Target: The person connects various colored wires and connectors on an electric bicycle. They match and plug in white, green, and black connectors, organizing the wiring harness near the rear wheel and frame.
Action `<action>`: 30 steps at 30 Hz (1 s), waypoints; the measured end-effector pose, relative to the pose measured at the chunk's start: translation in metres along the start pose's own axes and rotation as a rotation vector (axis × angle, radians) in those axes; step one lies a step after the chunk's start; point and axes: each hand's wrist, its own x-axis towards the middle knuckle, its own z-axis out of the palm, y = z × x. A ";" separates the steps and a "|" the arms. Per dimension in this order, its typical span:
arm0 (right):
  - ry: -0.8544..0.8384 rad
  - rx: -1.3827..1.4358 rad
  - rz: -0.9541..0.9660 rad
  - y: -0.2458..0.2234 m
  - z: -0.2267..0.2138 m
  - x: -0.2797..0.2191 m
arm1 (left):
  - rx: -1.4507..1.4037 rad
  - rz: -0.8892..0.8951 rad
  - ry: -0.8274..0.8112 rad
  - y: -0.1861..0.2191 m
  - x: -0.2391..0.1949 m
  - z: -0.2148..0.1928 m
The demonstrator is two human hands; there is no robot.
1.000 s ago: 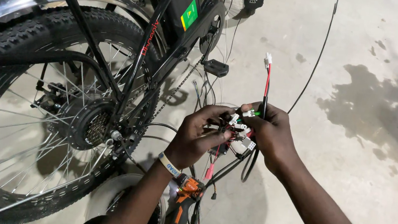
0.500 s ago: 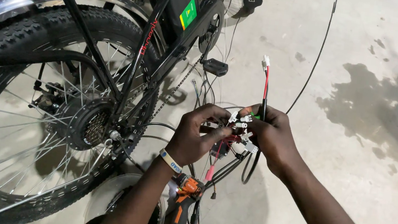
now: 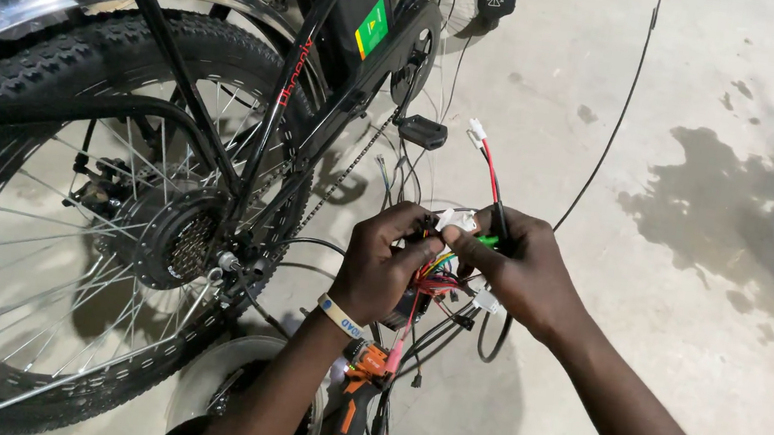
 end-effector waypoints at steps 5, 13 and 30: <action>0.027 -0.057 -0.050 -0.004 0.001 -0.005 | -0.152 -0.061 -0.099 -0.007 0.002 -0.009; 0.001 -0.341 -0.395 0.001 -0.006 -0.002 | -0.210 -0.119 -0.157 -0.032 -0.001 -0.015; 0.105 0.158 -0.027 -0.002 0.005 0.010 | -0.453 -0.216 -0.139 0.008 0.004 -0.021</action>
